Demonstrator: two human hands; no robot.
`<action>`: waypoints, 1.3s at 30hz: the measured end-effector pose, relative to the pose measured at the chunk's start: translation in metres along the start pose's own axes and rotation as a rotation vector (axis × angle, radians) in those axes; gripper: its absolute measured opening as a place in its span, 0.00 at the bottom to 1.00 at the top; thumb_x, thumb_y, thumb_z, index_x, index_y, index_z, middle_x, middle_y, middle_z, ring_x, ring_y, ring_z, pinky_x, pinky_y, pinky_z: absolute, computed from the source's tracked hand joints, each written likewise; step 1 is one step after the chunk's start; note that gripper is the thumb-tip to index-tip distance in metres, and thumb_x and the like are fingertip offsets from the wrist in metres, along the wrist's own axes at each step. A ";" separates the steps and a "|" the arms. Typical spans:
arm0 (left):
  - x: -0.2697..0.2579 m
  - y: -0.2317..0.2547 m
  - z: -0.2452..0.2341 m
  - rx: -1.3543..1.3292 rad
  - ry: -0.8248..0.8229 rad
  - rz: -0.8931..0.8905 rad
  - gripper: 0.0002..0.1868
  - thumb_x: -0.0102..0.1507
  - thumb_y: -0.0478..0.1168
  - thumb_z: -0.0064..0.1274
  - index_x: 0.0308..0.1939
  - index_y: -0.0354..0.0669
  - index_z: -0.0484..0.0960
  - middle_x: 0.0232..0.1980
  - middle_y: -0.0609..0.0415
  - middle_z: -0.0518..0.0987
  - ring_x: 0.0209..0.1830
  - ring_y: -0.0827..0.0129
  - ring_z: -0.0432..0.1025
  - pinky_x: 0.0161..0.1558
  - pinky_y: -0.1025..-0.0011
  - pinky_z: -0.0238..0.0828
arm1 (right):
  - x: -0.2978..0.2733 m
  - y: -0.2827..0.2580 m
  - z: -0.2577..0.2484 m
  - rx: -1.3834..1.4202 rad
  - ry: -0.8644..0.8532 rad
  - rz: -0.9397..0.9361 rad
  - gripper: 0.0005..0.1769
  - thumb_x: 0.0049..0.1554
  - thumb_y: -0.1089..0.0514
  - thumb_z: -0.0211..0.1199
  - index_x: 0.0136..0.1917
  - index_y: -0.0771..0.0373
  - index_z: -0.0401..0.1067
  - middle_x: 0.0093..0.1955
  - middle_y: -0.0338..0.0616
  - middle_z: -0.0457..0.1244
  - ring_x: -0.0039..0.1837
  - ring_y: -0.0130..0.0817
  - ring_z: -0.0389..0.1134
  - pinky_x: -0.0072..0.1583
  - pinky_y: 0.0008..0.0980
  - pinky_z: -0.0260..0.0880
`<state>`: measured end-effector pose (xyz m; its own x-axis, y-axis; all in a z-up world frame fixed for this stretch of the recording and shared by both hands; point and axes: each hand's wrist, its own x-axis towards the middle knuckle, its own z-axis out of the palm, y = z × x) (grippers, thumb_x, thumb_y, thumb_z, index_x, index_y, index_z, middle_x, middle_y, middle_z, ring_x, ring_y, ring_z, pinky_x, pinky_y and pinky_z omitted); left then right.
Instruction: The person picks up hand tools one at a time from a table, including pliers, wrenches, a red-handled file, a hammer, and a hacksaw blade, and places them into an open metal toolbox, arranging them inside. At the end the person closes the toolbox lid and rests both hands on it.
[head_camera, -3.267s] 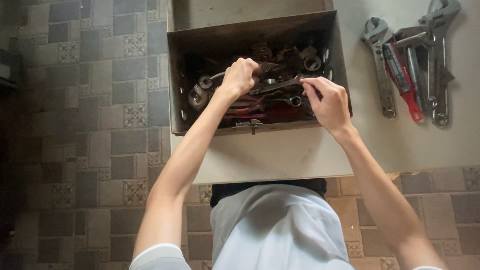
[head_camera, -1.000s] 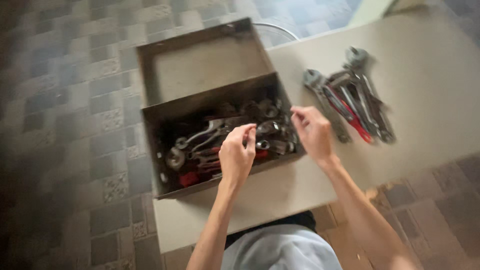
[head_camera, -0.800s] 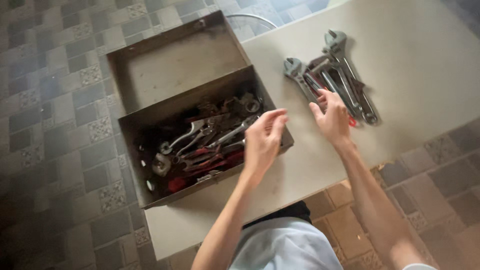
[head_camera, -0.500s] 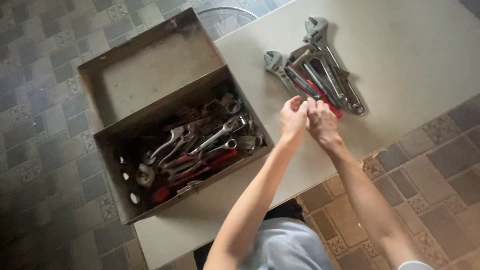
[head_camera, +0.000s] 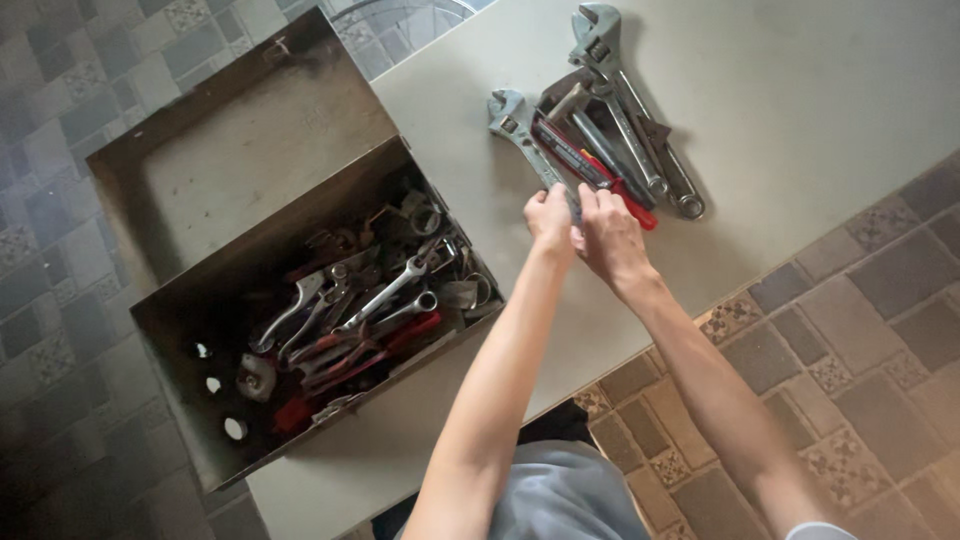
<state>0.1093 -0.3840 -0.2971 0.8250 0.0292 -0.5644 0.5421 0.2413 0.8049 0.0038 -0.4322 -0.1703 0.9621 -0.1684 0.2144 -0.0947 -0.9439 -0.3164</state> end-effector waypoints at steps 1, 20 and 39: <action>0.006 0.004 0.000 -0.043 -0.001 -0.008 0.19 0.63 0.45 0.56 0.46 0.28 0.81 0.37 0.48 0.80 0.30 0.64 0.72 0.31 0.61 0.72 | 0.001 -0.002 -0.001 0.009 -0.022 0.013 0.37 0.50 0.59 0.72 0.69 0.72 0.63 0.55 0.59 0.64 0.57 0.55 0.67 0.55 0.48 0.72; -0.038 0.125 -0.040 -0.480 -0.311 -0.153 0.22 0.69 0.57 0.45 0.45 0.40 0.79 0.37 0.50 0.79 0.38 0.63 0.75 0.44 0.62 0.75 | 0.010 -0.044 -0.007 0.253 0.277 -0.040 0.28 0.55 0.66 0.65 0.67 0.67 0.64 0.53 0.62 0.67 0.49 0.60 0.71 0.48 0.50 0.73; -0.231 0.319 -0.287 -0.789 -0.735 0.403 0.46 0.70 0.71 0.32 0.74 0.32 0.62 0.76 0.39 0.66 0.80 0.54 0.58 0.79 0.61 0.51 | -0.038 -0.221 -0.101 0.439 0.307 -0.605 0.34 0.55 0.61 0.73 0.72 0.66 0.63 0.47 0.50 0.65 0.44 0.47 0.70 0.44 0.40 0.71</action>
<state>0.0453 -0.0357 0.0374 0.9502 -0.2677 0.1593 0.1808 0.8905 0.4175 -0.0380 -0.2453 -0.0152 0.6952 0.2051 0.6889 0.5904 -0.7097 -0.3845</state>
